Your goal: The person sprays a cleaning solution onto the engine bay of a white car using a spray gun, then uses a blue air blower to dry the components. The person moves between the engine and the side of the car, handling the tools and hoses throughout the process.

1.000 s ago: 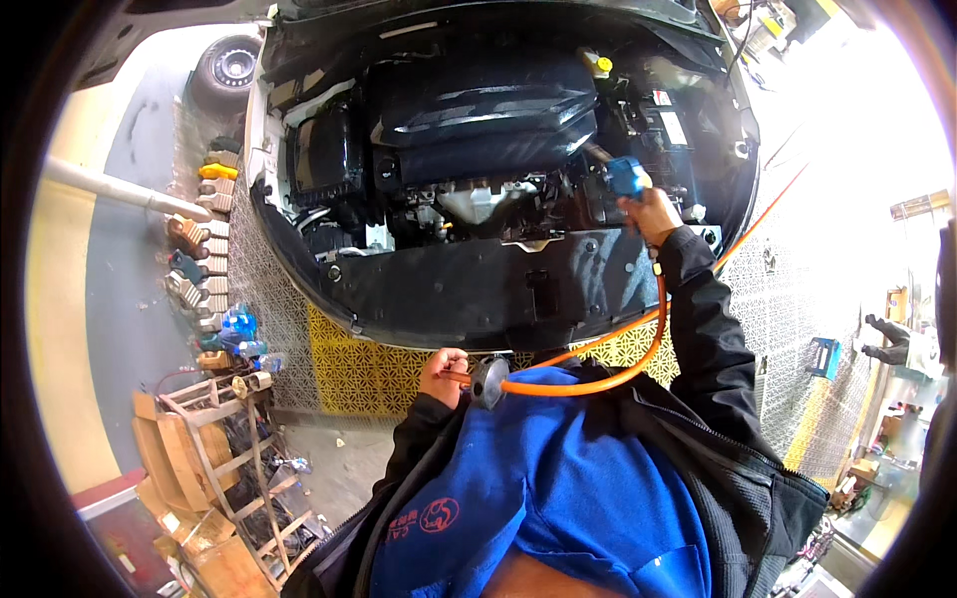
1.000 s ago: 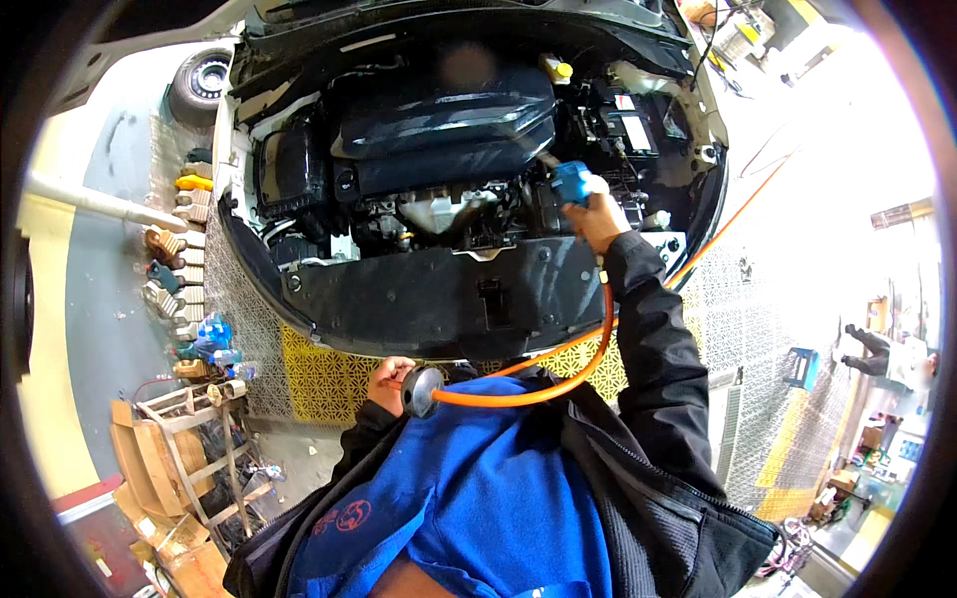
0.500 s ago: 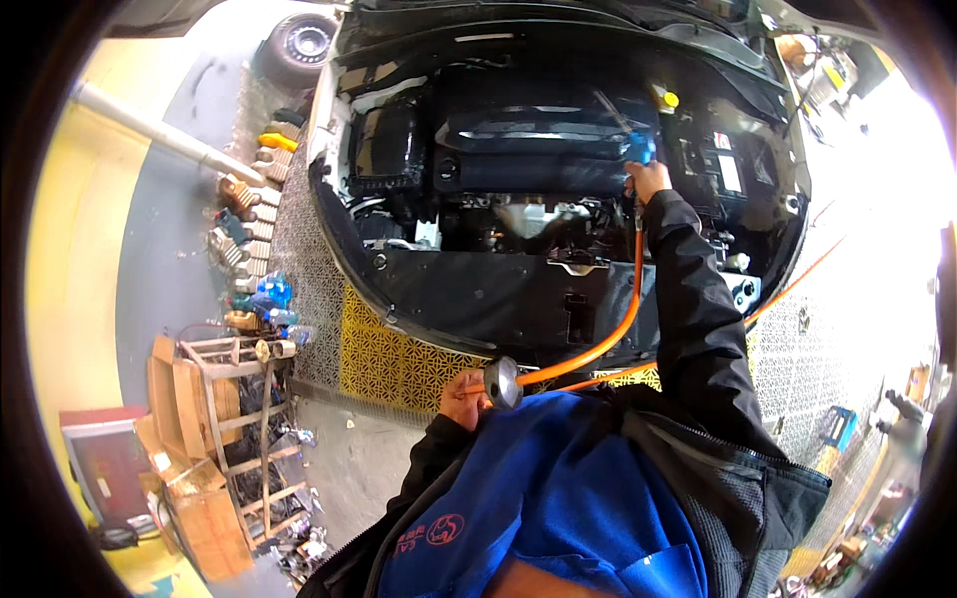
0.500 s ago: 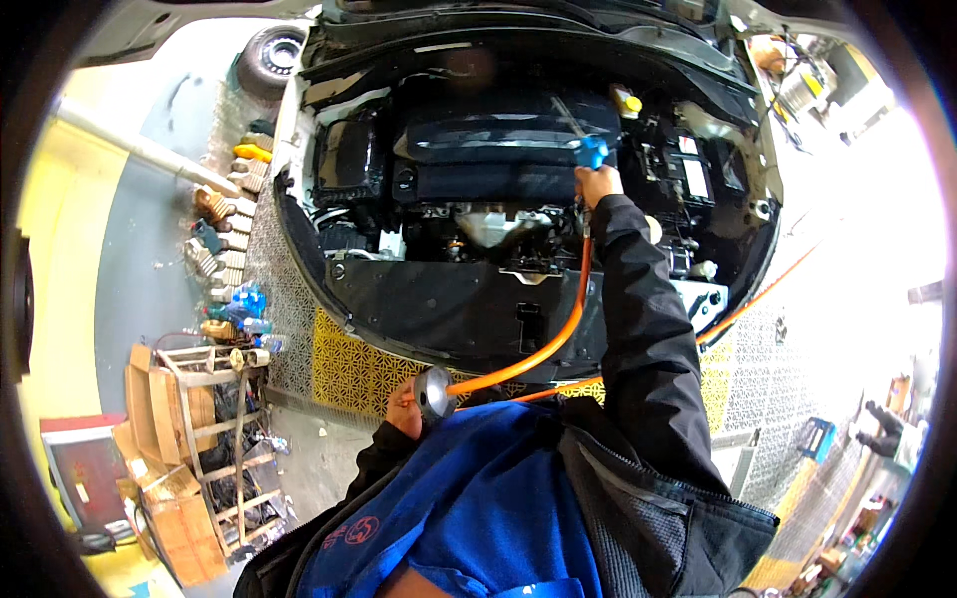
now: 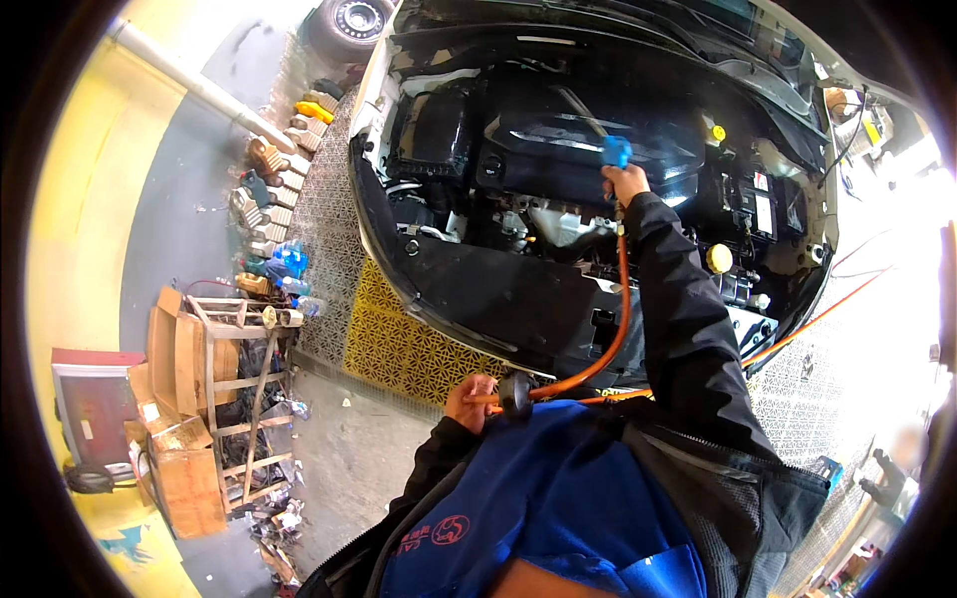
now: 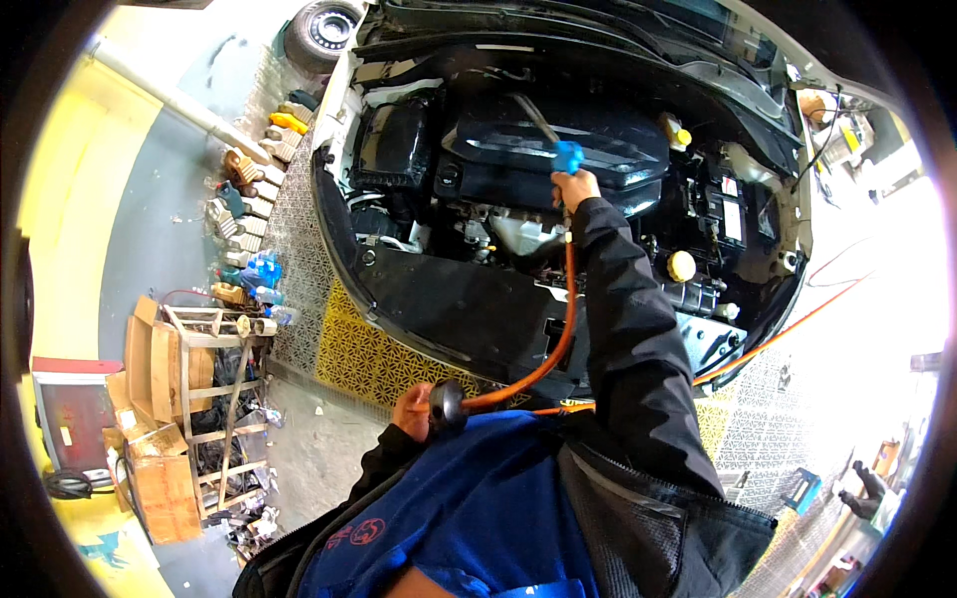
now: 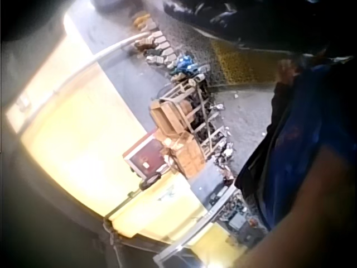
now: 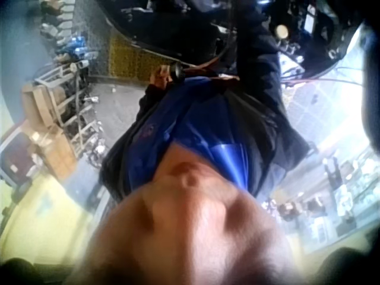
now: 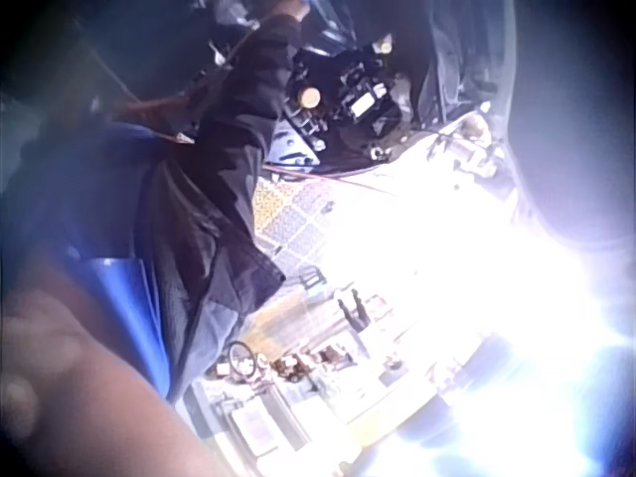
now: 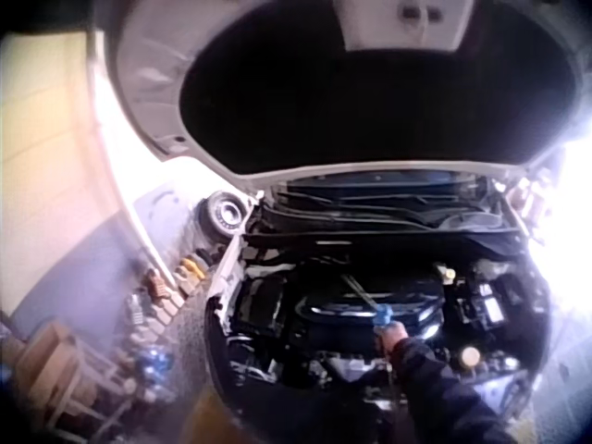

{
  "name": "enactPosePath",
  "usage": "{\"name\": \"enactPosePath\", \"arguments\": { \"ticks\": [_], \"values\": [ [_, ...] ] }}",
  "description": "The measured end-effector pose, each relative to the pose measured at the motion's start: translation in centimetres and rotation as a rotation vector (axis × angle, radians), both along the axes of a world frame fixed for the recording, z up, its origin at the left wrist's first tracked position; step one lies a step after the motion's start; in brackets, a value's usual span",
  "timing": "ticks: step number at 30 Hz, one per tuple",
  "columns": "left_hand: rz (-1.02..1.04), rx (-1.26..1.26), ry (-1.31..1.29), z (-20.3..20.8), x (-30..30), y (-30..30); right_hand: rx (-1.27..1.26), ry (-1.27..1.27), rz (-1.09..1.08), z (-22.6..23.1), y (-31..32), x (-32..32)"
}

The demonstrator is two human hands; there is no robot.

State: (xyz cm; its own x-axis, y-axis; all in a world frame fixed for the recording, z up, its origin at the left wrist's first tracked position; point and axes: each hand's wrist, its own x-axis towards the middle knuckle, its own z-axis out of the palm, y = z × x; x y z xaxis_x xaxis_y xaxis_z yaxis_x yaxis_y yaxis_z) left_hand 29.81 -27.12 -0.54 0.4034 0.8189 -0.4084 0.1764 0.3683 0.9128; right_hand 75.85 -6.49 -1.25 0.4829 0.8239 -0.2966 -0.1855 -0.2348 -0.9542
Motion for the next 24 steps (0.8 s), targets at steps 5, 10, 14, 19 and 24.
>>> {"name": "enactPosePath", "arguments": {
  "ticks": [5, 10, 14, 19, 24],
  "values": [
    [0.044, 0.002, 0.023, 0.2, 0.2, 0.5, -0.043, -0.146, 0.049, 1.2, 1.7, -1.7],
    [-0.068, -0.047, -0.024, -1.8, -1.8, 2.0, -0.218, -0.396, 0.394, 3.0, -1.1, -2.8],
    [-0.200, -0.017, -0.098, -4.7, -2.2, 3.3, -0.374, -1.579, 0.352, 0.4, -7.6, 5.7],
    [-0.194, -0.390, -0.045, -8.2, -2.4, 5.5, -0.298, -0.600, -0.276, 0.0, -20.2, 4.6],
    [-0.393, -0.174, -0.163, -8.0, -0.1, 6.9, -0.329, -0.553, 0.122, 1.6, -28.8, -4.8]
  ]
}}
